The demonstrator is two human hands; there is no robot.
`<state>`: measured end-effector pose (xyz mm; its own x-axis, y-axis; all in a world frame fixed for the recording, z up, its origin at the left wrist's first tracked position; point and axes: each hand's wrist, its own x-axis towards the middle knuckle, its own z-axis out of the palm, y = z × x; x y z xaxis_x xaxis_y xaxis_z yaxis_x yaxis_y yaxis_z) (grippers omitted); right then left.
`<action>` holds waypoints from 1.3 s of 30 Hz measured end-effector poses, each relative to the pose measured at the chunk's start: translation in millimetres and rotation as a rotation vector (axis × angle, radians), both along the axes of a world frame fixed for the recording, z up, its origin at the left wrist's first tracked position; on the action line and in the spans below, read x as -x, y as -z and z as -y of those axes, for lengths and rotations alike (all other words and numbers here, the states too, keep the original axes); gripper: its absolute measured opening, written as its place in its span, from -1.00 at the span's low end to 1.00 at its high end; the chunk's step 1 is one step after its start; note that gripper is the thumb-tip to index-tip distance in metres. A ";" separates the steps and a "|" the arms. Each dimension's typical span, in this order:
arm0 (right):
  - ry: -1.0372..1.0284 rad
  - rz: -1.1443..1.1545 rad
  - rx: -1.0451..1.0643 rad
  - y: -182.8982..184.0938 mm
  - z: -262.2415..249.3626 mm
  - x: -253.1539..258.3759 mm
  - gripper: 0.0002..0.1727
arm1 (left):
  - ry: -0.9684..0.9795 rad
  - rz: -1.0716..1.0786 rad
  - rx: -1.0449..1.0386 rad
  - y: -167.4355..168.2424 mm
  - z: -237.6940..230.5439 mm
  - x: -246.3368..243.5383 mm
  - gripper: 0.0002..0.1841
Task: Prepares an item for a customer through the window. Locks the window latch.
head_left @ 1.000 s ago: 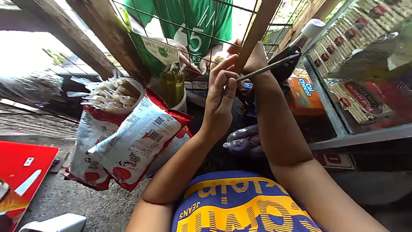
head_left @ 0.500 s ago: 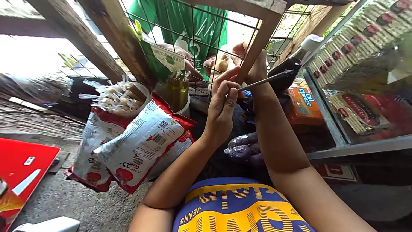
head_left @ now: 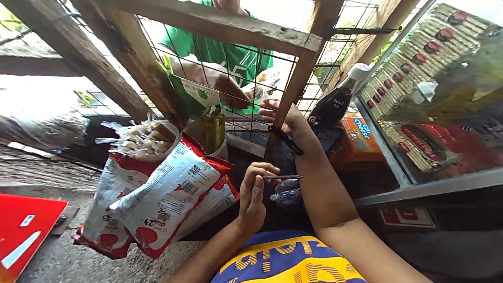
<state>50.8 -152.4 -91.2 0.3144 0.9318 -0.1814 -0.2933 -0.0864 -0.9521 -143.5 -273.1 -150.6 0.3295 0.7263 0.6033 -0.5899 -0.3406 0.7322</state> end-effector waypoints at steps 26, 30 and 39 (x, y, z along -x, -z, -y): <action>-0.136 -0.670 -0.186 13.5 -0.8 1.7 -0.48 | 0.057 -0.014 0.101 14.2 1.1 7.9 -0.64; -0.124 -0.702 -0.147 13.1 2.9 4.3 -0.45 | 0.049 -0.005 0.104 14.5 0.8 8.2 -0.64; -0.081 -0.718 -0.082 25.0 -8.0 0.3 -0.46 | 0.052 -0.002 0.123 15.0 0.8 9.3 -0.65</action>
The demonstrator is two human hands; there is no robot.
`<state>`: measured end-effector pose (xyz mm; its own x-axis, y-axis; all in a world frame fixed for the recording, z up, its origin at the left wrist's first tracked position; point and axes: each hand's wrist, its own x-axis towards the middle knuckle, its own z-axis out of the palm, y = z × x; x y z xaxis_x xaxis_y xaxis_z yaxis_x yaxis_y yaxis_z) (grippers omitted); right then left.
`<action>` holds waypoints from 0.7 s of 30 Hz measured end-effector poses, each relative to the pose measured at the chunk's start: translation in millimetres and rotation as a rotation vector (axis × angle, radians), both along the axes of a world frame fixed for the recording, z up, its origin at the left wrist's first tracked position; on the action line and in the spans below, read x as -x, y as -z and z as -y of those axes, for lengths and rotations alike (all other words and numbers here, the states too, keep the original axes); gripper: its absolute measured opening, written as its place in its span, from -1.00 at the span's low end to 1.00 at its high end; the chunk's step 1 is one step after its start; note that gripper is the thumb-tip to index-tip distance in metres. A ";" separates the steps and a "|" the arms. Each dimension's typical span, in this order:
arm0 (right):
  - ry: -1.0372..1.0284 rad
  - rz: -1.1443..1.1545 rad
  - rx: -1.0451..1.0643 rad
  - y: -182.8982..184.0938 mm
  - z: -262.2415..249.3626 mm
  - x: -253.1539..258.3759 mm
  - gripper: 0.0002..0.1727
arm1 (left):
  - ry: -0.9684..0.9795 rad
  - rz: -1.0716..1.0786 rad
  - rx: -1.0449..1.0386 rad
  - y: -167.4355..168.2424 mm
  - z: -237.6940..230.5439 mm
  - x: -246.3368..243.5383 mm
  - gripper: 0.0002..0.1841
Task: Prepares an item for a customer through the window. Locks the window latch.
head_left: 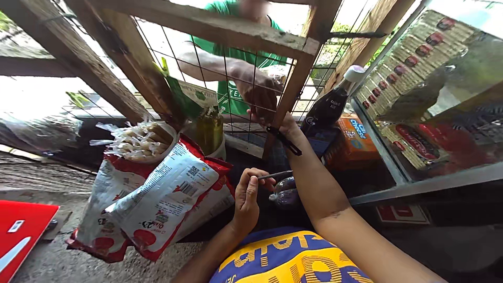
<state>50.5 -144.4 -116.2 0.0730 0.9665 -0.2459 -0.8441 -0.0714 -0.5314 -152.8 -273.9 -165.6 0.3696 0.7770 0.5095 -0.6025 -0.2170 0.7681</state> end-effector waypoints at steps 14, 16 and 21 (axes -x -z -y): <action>0.244 0.596 0.138 -41.0 21.6 11.0 -0.64 | 0.020 0.009 -0.007 -1.6 5.8 2.2 -0.65; 0.270 0.631 0.092 -48.9 25.9 9.5 -0.62 | 0.023 0.013 -0.004 -1.5 5.9 2.1 -0.66; 0.353 0.771 0.073 -73.9 47.9 13.5 -0.71 | 0.049 0.028 0.014 -1.6 5.1 -0.2 -0.66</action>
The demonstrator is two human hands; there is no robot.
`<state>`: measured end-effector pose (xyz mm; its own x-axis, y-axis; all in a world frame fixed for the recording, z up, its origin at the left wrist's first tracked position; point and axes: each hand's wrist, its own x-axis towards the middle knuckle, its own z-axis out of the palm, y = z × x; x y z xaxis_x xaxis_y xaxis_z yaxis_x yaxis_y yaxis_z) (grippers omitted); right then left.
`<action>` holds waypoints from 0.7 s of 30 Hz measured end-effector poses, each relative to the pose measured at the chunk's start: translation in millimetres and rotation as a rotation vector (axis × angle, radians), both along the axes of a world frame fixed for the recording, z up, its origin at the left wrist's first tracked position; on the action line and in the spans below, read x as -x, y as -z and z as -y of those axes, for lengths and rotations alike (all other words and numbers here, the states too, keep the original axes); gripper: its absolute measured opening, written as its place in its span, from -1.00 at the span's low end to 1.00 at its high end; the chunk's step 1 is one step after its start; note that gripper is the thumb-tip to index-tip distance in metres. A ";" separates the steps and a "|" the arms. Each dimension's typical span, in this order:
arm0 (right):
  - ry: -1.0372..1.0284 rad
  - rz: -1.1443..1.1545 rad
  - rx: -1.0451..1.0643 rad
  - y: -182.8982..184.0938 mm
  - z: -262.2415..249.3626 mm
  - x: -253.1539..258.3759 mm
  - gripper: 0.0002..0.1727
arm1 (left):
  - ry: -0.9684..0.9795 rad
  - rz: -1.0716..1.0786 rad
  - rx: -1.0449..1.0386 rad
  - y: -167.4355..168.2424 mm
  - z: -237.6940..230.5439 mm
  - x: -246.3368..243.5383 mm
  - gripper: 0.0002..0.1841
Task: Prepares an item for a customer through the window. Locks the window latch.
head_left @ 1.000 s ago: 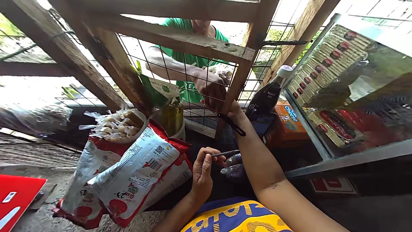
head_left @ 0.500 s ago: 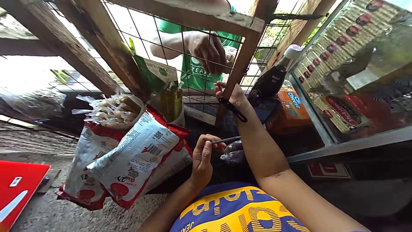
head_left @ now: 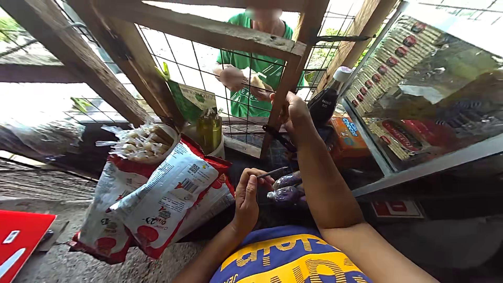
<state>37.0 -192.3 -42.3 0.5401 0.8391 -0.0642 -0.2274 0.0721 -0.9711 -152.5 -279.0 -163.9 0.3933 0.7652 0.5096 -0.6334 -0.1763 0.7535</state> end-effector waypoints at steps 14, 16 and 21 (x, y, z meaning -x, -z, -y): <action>0.084 0.181 -0.300 -9.4 81.6 2.1 -0.64 | -0.081 -0.229 0.069 -27.9 -38.8 -36.9 -0.65; 0.006 0.169 -0.317 -2.9 97.5 2.1 -0.63 | -0.061 -0.225 0.069 -30.3 -42.7 -43.9 -0.66; -0.198 0.221 -0.339 12.0 138.3 7.2 -0.67 | 0.054 -0.243 0.095 -33.4 -43.3 -53.9 -0.61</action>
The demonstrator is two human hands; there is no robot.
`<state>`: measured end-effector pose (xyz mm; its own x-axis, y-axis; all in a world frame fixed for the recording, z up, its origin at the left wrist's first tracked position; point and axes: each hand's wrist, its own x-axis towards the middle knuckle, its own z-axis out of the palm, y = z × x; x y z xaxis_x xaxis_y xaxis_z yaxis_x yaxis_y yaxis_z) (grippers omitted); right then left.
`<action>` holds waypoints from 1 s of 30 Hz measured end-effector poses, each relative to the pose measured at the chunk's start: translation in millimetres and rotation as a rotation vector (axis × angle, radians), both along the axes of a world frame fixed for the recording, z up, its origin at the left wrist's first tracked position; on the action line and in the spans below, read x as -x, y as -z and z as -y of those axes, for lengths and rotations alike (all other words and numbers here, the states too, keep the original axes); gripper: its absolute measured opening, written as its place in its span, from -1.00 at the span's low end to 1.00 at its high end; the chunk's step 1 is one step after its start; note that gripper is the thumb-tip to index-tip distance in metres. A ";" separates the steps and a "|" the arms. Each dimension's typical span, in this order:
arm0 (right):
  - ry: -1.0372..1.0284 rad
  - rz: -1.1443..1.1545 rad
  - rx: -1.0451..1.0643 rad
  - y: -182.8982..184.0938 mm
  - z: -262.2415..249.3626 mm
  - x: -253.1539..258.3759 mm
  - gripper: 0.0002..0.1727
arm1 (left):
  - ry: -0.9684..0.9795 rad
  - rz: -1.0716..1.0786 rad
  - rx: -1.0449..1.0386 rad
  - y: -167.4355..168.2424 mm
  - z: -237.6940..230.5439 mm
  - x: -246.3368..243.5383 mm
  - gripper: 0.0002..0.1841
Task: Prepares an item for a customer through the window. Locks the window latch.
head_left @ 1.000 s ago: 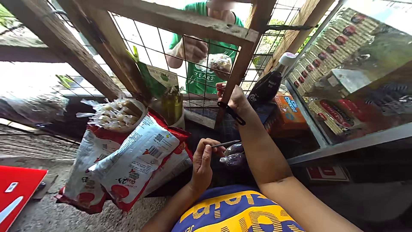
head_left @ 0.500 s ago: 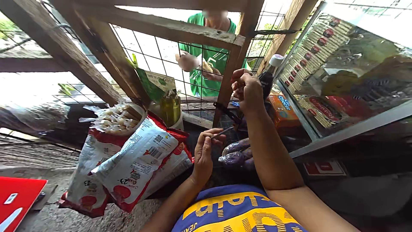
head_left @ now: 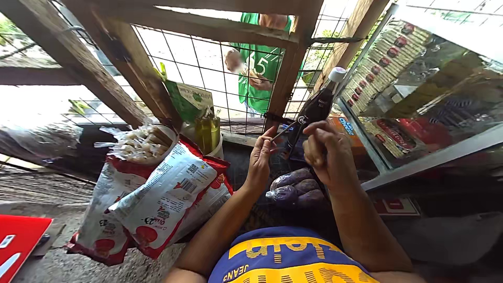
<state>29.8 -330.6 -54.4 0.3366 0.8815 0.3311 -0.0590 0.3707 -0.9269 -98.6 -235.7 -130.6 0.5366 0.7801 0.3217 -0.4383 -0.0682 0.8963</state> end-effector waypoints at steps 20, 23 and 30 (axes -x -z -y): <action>0.280 0.594 -0.155 71.2 2.5 9.2 -0.69 | 0.281 0.087 0.205 1.2 30.8 -1.6 -0.67; 0.327 0.540 -0.141 67.6 5.4 6.8 -0.62 | 0.181 0.037 0.058 2.8 28.3 0.4 -0.69; 0.244 0.446 0.162 52.7 -19.4 -1.9 -0.70 | -0.335 -0.219 -0.734 -19.5 8.5 39.3 -0.77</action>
<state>31.7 -311.2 -107.0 0.3958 0.8469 0.3551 0.4240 0.1745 -0.8887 -138.0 -244.2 -111.1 0.4228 0.5423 0.7260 -0.1116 -0.7639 0.6356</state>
